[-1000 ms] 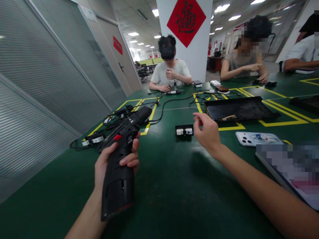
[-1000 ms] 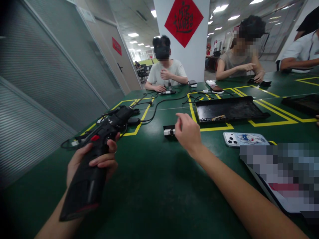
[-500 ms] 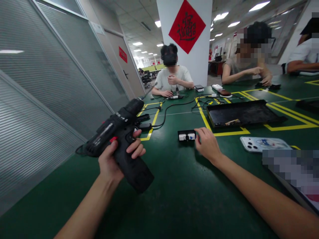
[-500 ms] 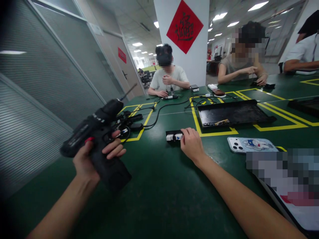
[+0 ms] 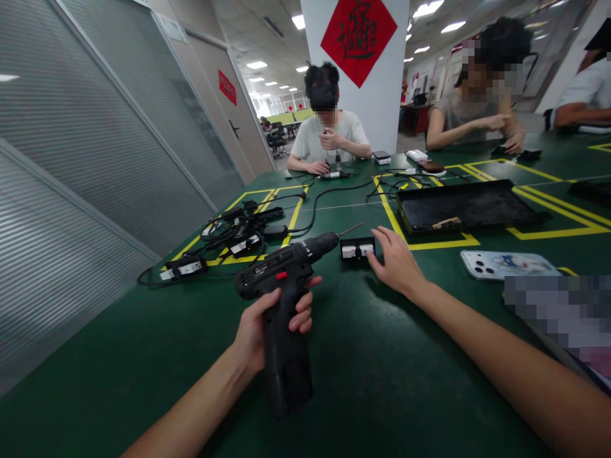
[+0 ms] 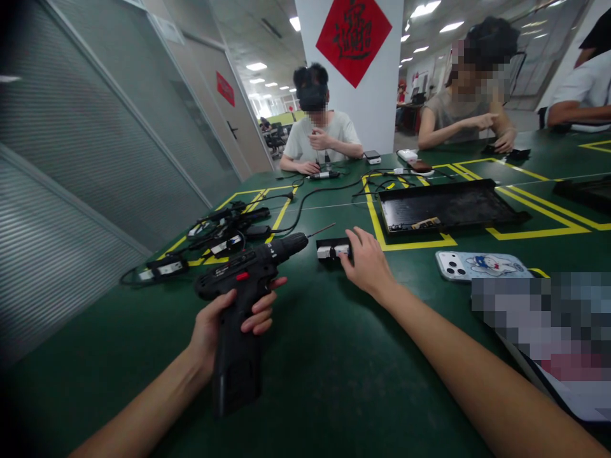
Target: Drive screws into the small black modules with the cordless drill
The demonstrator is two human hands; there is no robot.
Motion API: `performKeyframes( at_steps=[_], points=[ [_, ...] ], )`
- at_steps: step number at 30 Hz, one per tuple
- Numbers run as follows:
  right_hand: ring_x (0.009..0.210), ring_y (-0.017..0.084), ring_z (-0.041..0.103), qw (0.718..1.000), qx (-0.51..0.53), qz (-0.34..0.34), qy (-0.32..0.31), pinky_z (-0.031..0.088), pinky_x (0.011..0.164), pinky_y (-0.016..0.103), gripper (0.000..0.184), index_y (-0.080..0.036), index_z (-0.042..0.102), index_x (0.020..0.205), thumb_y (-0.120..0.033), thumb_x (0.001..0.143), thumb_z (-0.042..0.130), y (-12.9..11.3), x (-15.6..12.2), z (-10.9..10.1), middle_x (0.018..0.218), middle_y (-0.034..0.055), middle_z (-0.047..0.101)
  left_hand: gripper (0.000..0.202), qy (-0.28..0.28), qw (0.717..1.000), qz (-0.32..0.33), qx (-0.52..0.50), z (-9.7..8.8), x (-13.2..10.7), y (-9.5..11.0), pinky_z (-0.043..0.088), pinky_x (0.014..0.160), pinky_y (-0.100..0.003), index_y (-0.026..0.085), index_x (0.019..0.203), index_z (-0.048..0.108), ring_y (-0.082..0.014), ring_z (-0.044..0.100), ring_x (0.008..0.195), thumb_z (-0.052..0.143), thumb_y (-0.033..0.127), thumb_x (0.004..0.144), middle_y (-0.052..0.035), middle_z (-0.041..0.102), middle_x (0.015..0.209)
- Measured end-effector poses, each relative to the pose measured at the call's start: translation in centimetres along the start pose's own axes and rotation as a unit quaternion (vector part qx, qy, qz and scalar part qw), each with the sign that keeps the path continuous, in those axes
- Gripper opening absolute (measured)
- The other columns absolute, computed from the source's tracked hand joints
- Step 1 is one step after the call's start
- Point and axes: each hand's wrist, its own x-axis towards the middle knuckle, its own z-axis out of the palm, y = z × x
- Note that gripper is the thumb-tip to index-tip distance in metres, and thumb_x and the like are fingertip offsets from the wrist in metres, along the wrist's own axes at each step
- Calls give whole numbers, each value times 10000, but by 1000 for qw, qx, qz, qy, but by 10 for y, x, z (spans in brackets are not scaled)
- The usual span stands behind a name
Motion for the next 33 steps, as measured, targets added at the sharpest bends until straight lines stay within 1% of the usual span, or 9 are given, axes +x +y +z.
performKeyframes(
  at_steps=[5,8,10,15,17,21,25,28,33],
  points=[
    [1246,298,403,998,19,-4,-56,345,1014,459,640,-119,311,1405,-383,850,486,16,2,8,1403,164,396,446,21,999,-16,-33,-1,2,-7,416,568,-239,78,1218,468,-65,374,522,473,207,791,26,368,657],
    [1200,275,461,996,35,-1,-78,383,984,439,627,-153,269,1427,-390,875,450,18,1,9,1385,145,425,433,6,999,-30,-32,-6,2,-6,416,557,-235,74,1169,492,-63,373,507,492,170,747,41,345,610],
    [1151,270,505,995,42,6,-87,408,955,431,619,-139,260,1430,-400,892,420,19,0,9,1339,155,470,446,-11,999,-32,-16,-8,1,-4,420,546,-238,66,1170,493,-64,374,494,497,173,737,43,351,593],
    [1116,278,531,995,44,28,-87,431,922,433,651,-124,227,1439,-446,898,395,17,2,10,1344,177,456,530,-8,997,10,73,-7,-4,6,496,710,-363,104,1257,447,-119,493,565,500,173,734,28,418,596],
    [1141,282,512,995,38,31,-81,420,933,432,641,-135,241,1434,-433,894,411,15,3,12,1357,170,445,519,4,995,19,94,-6,-5,11,499,671,-345,102,1264,445,-106,474,518,481,180,753,31,423,586],
    [1106,273,529,996,24,31,-74,422,916,419,537,-129,336,1391,-365,911,376,9,4,15,1300,165,498,420,26,995,6,99,-8,-5,23,427,486,-259,74,1190,503,-75,378,406,418,257,822,44,387,532],
    [1057,275,547,997,12,43,-63,437,884,421,529,-115,336,1388,-344,912,364,8,3,15,1255,172,520,360,39,985,4,168,-13,-7,29,435,510,-287,96,1129,539,-110,453,422,405,278,848,17,454,532],
    [1041,280,552,997,5,54,-55,443,875,420,532,-111,336,1387,-340,908,369,8,2,15,1236,175,525,336,45,972,-21,229,-14,-11,28,448,542,-312,108,1121,544,-141,516,450,427,267,850,-7,518,548],
    [1032,289,554,997,-5,59,-52,445,870,420,528,-105,354,1374,-337,901,378,7,0,15,1212,174,537,366,55,966,-62,245,-12,-17,20,432,516,-296,105,1147,540,-145,529,451,475,281,834,-18,545,562]
  ],
)
